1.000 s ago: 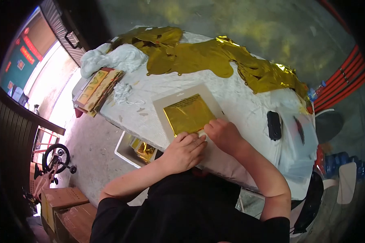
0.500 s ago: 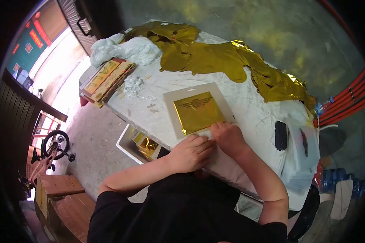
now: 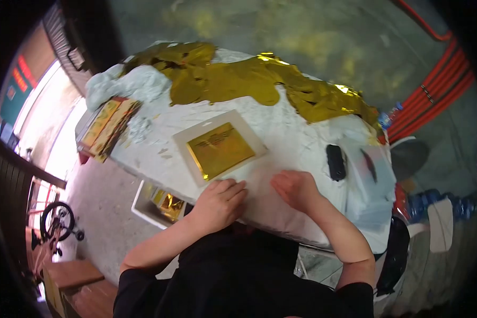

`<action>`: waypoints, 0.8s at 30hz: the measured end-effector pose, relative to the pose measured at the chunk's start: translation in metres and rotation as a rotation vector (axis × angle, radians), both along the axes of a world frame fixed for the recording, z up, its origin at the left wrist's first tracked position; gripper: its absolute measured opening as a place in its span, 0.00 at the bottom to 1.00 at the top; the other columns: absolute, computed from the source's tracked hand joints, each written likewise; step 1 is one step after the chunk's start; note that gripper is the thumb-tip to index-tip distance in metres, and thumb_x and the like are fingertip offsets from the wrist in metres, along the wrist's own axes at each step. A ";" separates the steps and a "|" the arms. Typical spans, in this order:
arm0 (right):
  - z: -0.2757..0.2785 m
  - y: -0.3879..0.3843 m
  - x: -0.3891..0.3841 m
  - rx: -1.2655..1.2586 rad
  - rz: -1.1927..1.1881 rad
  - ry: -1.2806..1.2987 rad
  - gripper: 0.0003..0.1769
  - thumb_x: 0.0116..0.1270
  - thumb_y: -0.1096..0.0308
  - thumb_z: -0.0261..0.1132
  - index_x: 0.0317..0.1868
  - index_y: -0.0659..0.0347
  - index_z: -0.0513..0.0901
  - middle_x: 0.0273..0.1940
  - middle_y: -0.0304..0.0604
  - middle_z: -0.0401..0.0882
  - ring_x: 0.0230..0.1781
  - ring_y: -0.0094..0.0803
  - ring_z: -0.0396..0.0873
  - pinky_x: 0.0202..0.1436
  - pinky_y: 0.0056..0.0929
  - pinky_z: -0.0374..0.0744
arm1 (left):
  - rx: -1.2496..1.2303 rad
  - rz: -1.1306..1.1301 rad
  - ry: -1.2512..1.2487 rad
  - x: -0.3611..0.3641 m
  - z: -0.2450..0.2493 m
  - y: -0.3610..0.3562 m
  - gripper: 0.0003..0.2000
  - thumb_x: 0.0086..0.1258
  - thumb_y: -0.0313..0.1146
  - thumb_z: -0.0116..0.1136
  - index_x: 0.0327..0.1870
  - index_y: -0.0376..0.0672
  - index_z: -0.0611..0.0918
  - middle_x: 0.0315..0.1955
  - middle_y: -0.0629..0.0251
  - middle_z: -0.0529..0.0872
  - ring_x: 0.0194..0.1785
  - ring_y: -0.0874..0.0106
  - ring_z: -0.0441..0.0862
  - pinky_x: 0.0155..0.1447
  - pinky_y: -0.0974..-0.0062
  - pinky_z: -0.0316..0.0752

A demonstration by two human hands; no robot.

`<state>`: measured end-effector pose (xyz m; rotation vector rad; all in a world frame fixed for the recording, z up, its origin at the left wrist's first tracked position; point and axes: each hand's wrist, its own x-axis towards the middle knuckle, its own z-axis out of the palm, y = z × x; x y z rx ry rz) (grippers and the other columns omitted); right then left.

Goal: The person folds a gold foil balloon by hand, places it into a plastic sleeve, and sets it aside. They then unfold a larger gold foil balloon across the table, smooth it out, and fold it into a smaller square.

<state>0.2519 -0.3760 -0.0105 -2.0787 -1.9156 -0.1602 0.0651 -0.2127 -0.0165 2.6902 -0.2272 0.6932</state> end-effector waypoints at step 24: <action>0.021 -0.039 0.216 -0.233 -1.073 -0.236 0.11 0.56 0.64 0.62 0.34 0.62 0.85 0.37 0.52 0.84 0.38 0.45 0.83 0.42 0.42 0.80 | -0.182 0.232 -0.062 0.046 -0.004 0.032 0.03 0.56 0.25 0.61 0.30 0.37 0.81 0.27 0.58 0.77 0.36 0.58 0.77 0.40 0.64 0.74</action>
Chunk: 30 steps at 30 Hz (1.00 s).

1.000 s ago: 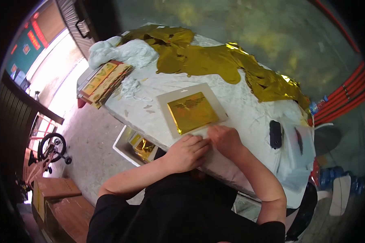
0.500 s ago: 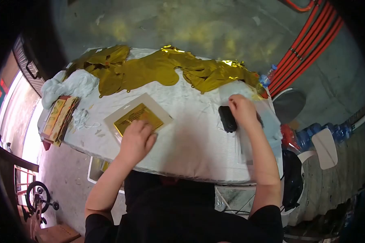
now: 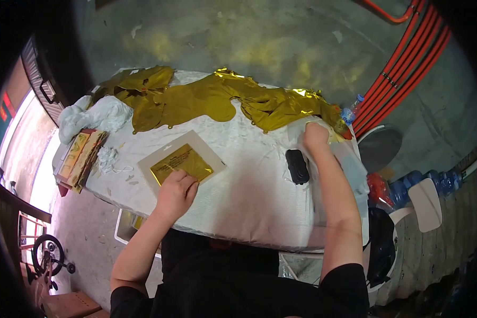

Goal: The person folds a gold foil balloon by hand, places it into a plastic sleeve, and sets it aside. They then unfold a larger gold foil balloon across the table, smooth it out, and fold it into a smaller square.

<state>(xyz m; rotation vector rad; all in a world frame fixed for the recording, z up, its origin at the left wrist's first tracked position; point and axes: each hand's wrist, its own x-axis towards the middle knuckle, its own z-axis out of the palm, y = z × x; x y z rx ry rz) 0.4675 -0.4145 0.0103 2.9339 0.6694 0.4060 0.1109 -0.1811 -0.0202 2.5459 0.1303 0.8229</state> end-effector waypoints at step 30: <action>0.006 0.064 -0.221 0.187 0.859 0.139 0.06 0.53 0.69 0.61 0.22 0.59 0.74 0.24 0.44 0.75 0.23 0.42 0.78 0.26 0.39 0.77 | -0.162 0.082 0.010 0.001 -0.011 0.009 0.05 0.63 0.27 0.56 0.34 0.36 0.76 0.30 0.52 0.78 0.38 0.53 0.77 0.42 0.62 0.73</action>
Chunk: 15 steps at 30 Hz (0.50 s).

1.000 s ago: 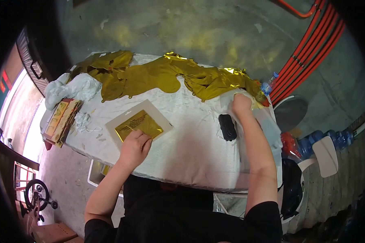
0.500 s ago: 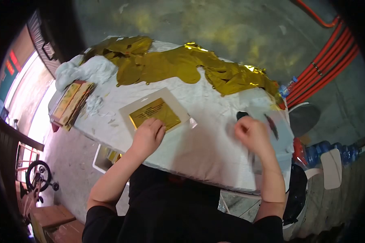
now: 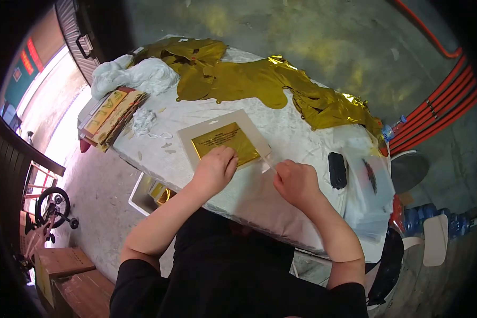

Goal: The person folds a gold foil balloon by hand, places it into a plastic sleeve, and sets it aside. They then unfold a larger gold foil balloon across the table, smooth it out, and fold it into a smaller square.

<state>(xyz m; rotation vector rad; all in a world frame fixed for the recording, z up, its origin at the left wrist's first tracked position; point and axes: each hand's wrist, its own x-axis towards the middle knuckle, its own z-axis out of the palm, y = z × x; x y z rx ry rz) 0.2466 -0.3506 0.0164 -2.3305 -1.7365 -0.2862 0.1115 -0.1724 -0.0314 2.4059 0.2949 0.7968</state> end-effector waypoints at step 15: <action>-0.023 0.032 0.006 -0.091 -0.030 -0.184 0.05 0.52 0.68 0.63 0.25 0.56 0.74 0.26 0.42 0.75 0.24 0.38 0.79 0.27 0.37 0.76 | 0.006 -0.040 -0.011 -0.001 0.001 0.000 0.04 0.61 0.28 0.58 0.32 0.37 0.77 0.28 0.54 0.77 0.36 0.54 0.77 0.39 0.62 0.74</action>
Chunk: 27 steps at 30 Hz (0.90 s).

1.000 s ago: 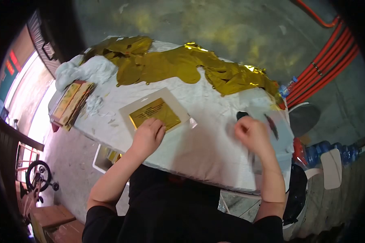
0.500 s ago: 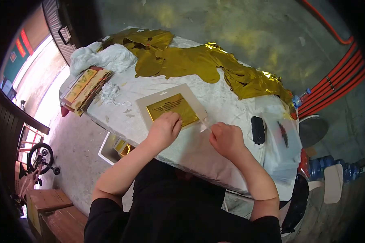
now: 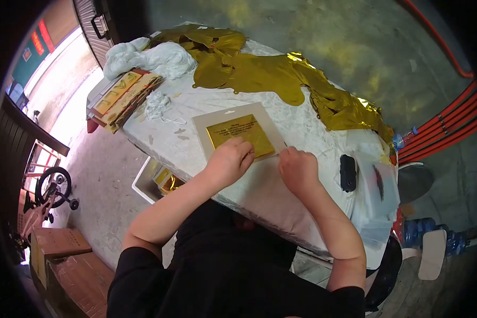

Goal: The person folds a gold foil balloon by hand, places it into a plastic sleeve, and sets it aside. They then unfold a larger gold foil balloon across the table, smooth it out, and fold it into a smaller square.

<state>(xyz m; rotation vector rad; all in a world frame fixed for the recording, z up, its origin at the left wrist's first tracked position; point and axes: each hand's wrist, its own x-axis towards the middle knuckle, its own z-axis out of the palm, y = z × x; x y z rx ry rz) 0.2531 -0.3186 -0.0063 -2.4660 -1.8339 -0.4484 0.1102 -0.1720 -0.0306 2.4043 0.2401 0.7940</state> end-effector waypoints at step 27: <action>-0.015 0.006 -0.054 0.233 0.383 0.398 0.12 0.55 0.67 0.66 0.39 0.60 0.76 0.38 0.46 0.73 0.43 0.44 0.72 0.46 0.38 0.74 | 0.158 -0.135 0.146 -0.030 0.002 0.036 0.14 0.62 0.28 0.58 0.49 0.40 0.80 0.57 0.51 0.76 0.63 0.54 0.69 0.65 0.61 0.64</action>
